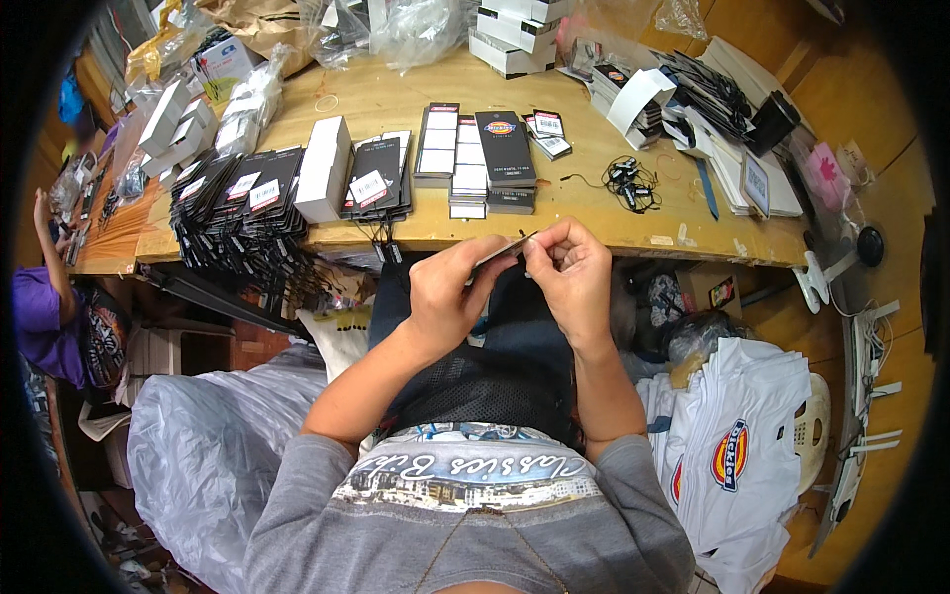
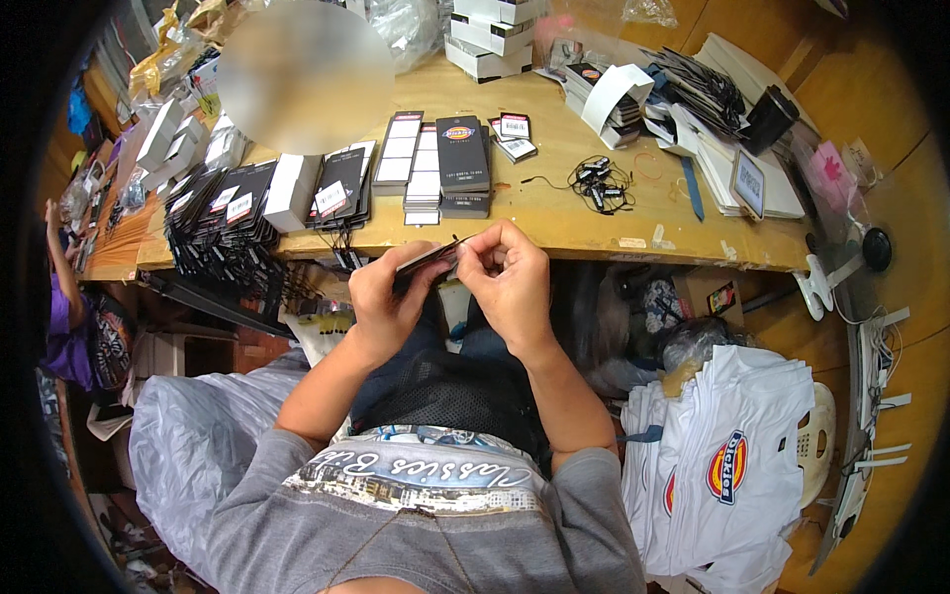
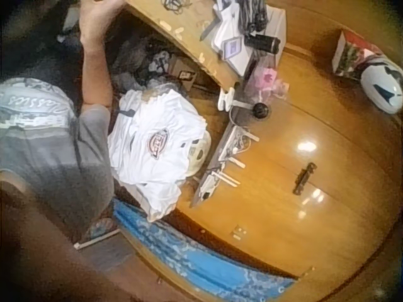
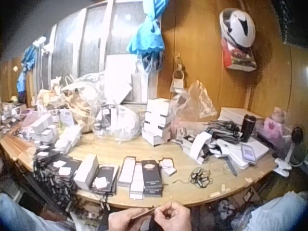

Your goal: The person sits at a cluttered table and repeatedly picks up small black tags and white labels. They attach the labels to the tags by hand, then place the completed tags into a stack on the table.

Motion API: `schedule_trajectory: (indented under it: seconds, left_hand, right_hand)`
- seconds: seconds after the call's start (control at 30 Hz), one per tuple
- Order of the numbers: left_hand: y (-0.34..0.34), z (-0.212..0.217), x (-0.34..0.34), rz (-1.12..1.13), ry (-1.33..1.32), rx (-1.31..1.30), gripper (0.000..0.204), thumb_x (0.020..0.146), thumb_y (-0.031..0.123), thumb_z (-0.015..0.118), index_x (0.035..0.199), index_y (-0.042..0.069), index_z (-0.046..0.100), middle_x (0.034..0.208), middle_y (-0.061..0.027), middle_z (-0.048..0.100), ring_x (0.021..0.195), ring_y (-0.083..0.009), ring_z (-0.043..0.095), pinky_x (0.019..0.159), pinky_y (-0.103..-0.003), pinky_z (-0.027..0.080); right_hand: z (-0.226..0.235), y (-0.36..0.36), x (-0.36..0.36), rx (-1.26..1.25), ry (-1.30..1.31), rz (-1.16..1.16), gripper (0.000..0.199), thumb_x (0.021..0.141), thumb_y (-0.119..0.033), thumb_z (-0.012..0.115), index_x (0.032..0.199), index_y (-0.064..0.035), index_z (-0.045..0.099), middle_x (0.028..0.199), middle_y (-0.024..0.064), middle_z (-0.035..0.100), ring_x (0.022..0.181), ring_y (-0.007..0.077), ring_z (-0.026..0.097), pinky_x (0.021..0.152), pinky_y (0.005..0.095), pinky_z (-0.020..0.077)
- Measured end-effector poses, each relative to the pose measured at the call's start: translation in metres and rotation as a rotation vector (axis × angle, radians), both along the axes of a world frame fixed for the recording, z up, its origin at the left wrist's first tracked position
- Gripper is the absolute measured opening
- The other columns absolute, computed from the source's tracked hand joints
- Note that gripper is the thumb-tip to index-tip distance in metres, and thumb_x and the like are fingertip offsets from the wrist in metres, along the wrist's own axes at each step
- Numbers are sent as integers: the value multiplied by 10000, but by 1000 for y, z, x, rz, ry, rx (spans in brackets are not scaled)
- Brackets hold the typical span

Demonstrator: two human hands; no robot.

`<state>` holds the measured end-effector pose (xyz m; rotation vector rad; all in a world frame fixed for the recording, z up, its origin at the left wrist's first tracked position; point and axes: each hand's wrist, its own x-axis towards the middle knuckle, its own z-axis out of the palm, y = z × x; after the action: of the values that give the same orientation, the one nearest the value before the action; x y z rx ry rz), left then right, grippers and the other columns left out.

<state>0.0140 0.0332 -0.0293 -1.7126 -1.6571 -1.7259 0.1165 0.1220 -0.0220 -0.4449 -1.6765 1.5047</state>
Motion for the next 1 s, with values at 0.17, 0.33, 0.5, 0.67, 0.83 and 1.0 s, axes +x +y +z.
schedule_trajectory:
  seconds: [0.17, 0.33, 0.5, 0.67, 0.83, 1.0]
  left_hand:
    - [1, 7, 12, -120, -295, -74, 156, 760, -18, 498, 915, -18, 486, 707, -121, 581, 598, -188, 585, 515, -244, 431]
    - [-8, 1, 3, -108, -431, -136, 132, 738, -34, 523, 865, -36, 486, 708, -130, 601, 590, -98, 575, 497, -196, 417]
    - [-9, 1, 6, -96, -341, -79, 194, 714, -50, 540, 903, -31, 501, 725, -126, 604, 631, -132, 600, 533, -202, 439]
    - [-15, 10, 6, -62, -157, -114, 233, 707, -68, 530, 932, -7, 523, 783, -135, 597, 636, -166, 605, 542, -213, 450]
    - [-12, 4, 2, -16, 98, -41, 356, 608, -99, 517, 947, 10, 533, 816, -146, 585, 659, -244, 591, 563, -271, 473]
    - [-13, 12, -1, 18, 374, -12, 369, 560, -19, 522, 929, -14, 532, 840, -153, 578, 739, -255, 587, 584, -286, 482]
  right_hand:
    - [-1, 2, 0, 106, 16, -170, 90, 717, 17, 561, 685, -6, 480, 612, -30, 488, 520, -4, 420, 456, 140, 344]
    - [11, -15, 8, 223, 26, -156, 87, 698, 34, 575, 697, 2, 494, 618, -13, 504, 531, 8, 455, 472, 145, 388]
    - [14, -17, 9, 308, -7, -167, 90, 689, 34, 580, 694, 12, 493, 620, 7, 516, 531, 23, 476, 474, 152, 402]
    - [16, -18, 12, 319, -51, -154, 98, 686, 32, 583, 684, 15, 486, 596, 10, 512, 511, 29, 474, 454, 164, 398]
    - [15, -15, 13, 272, -94, -104, 105, 681, 36, 575, 674, 6, 474, 567, 3, 499, 502, 16, 454, 440, 163, 382]
    - [13, -9, 18, 181, -119, -43, 124, 668, 47, 574, 665, 0, 459, 545, -6, 474, 483, 4, 409, 425, 154, 348]
